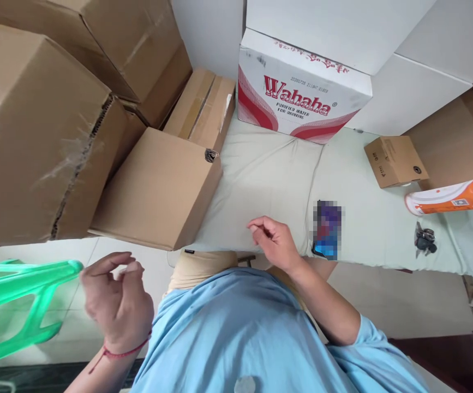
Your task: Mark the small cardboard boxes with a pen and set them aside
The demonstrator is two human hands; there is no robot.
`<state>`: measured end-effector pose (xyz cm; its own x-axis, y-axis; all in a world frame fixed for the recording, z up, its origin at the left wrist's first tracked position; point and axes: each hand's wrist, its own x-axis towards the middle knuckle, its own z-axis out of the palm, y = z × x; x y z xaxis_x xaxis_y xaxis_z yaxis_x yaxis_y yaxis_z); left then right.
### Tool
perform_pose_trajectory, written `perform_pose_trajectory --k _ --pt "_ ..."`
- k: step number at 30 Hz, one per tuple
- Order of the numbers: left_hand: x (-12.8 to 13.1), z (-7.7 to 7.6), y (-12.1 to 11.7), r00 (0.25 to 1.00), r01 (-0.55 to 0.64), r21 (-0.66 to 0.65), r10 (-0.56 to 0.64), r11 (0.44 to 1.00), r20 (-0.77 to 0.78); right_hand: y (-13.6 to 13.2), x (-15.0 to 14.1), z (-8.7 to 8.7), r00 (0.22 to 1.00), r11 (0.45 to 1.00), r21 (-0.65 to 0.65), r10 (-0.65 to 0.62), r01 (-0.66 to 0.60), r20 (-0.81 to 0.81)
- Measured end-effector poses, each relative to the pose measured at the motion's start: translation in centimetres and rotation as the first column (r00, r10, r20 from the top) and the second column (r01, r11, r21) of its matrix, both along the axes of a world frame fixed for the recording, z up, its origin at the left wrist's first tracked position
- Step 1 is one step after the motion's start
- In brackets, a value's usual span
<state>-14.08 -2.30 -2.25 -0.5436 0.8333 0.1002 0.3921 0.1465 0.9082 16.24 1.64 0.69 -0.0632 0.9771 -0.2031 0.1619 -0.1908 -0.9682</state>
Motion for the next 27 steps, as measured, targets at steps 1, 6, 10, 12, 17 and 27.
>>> perform_pose_trajectory --k 1,6,10,12,17,27 --pt "0.0 -0.5 0.3 0.995 -0.045 -0.046 0.049 0.998 0.085 0.2 -0.6 -0.3 1.0 1.0 -0.012 0.013 -0.013 -0.014" --pt "0.8 -1.7 2.0 0.913 -0.005 -0.057 0.028 0.998 0.406 0.8 -1.2 -0.9 1.0 0.998 -0.065 0.003 -0.004 -0.013" --pt "1.6 -1.2 2.9 0.893 0.038 0.051 -0.057 0.998 0.447 0.9 -0.4 -1.0 0.999 0.995 -0.084 -0.049 0.049 0.008" --pt "1.6 -0.9 3.0 0.863 0.036 0.004 -0.033 0.999 0.504 1.2 0.1 -1.0 0.996 0.993 -0.08 -0.088 0.089 0.019" --pt "0.5 -1.2 3.3 0.802 0.038 -0.137 0.052 0.99 0.596 2.4 0.8 -0.8 0.991 0.989 -0.063 -0.135 0.136 0.012" --pt "1.4 0.2 1.6 0.719 0.433 -0.318 -0.11 0.844 0.687 2.1 1.6 -1.9 0.978 0.978 -0.038 -0.206 0.206 -0.003"
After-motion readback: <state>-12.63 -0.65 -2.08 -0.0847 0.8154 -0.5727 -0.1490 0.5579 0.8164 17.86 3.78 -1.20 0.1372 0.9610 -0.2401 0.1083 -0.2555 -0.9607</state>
